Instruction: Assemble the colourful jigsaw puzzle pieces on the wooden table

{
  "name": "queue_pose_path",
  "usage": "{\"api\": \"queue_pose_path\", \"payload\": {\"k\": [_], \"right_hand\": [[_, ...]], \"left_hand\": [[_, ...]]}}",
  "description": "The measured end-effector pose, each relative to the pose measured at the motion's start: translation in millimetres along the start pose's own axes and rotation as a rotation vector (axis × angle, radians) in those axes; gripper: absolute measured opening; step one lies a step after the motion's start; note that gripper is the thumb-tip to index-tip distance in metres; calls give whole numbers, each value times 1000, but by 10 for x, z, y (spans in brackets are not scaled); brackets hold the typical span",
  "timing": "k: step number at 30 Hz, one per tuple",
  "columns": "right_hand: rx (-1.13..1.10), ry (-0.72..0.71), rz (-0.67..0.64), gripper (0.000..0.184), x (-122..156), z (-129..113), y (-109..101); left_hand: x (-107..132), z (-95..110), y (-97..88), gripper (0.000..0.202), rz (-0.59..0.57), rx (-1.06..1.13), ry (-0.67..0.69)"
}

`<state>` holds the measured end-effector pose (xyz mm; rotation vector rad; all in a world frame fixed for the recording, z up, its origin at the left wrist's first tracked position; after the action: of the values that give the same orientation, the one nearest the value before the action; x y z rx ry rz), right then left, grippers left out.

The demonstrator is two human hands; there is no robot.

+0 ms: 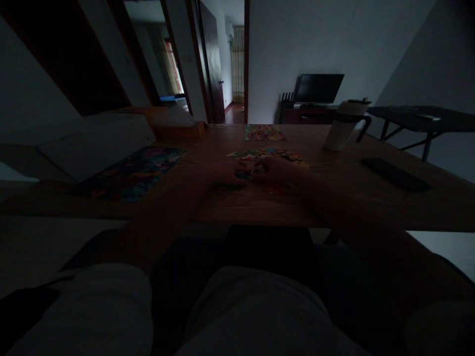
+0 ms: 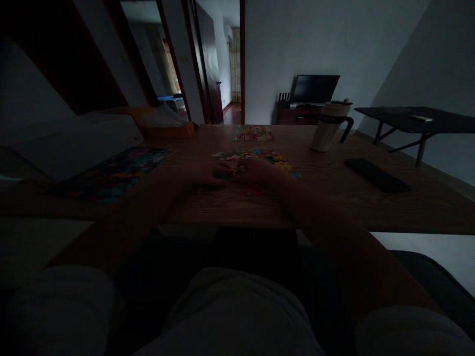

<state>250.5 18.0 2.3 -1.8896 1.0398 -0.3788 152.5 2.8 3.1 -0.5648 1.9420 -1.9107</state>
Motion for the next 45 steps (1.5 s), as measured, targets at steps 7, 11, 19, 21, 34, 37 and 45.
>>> {"api": "queue_pose_path", "payload": {"k": [7, 11, 19, 21, 34, 37, 45], "right_hand": [[-46, -30, -29, 40, -8, -24, 65], [-69, 1, -47, 39, 24, -41, 57], [-37, 60, -10, 45, 43, -127, 52], [-48, 48, -10, 45, 40, -145, 56], [-47, -18, 42, 44, -21, -178, 76], [-25, -1, 78, 40, -54, -126, 87], [8, 51, 64, 41, -81, -103, 124]], "left_hand": [[13, -78, 8, 58, -9, 48, -42], [29, -114, 3, 54, -5, 93, -53], [19, -130, 5, 54, -5, 103, -77], [25, -123, 2, 56, -8, 106, -75], [29, -147, -16, 73, 38, 132, -27], [25, -154, -8, 66, 22, 132, -43], [46, -116, -31, 62, 36, 133, -22]]}}
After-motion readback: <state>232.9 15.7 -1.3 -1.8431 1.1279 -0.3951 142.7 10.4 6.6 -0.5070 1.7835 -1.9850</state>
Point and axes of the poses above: each hand's wrist, its own x-axis away from the middle knuckle, its own y-axis out of the palm, z = x × y, the point moved 10 cm from there along -x, towards the middle knuckle, and after that the axes turned 12 degrees about -x, right-handed, at the moved point
